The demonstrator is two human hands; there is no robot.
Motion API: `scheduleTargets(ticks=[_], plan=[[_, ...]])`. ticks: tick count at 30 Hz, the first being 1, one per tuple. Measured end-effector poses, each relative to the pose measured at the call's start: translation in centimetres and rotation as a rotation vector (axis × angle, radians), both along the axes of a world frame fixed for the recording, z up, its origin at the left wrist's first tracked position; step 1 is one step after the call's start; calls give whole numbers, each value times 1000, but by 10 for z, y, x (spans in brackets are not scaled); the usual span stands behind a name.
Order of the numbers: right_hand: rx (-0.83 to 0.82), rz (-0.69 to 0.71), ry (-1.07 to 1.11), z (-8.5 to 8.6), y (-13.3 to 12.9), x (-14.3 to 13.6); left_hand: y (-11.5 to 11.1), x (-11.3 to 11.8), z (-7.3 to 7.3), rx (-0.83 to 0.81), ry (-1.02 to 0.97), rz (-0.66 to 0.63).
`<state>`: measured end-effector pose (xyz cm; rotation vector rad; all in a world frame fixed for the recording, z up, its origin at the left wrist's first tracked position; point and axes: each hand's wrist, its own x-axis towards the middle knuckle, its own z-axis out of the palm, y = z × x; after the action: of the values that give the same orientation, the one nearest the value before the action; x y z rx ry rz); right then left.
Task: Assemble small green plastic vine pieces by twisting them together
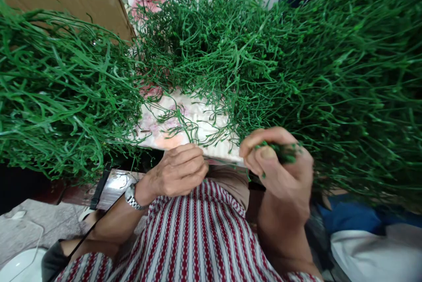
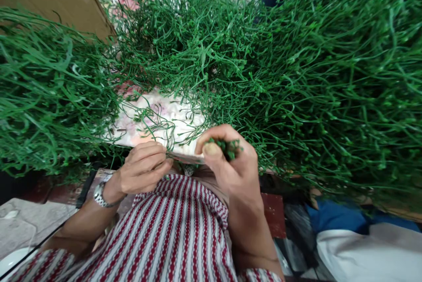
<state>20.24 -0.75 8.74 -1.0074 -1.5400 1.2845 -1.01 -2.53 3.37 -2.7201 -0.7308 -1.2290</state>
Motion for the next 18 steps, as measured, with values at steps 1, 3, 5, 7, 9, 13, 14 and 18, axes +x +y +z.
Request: scheduleTargets(ticks=[1, 3, 5, 7, 9, 13, 14, 18], plan=[[-13, -6, -12, -2, 5, -3, -2, -1, -1, 24, 7, 15], [-30, 35, -58, -9, 14, -10, -6, -3, -5, 53, -6, 60], [-80, 136, -128, -18, 16, -19, -11, -5, -11, 64, -32, 111], [-153, 232, -130, -28, 14, -26, -14, -6, -17, 49, -53, 167], [-254, 342, -62, -38, 9, -32, -15, -7, -21, 18, -56, 210], [-365, 451, 67, -51, 4, -31, -14, -8, -18, 10, -73, 175], [-341, 448, 54, -51, 5, -29, -13, -8, -16, 7, -89, 154], [-132, 399, -113, -44, 8, -25, -19, -4, -9, -165, -309, 122]])
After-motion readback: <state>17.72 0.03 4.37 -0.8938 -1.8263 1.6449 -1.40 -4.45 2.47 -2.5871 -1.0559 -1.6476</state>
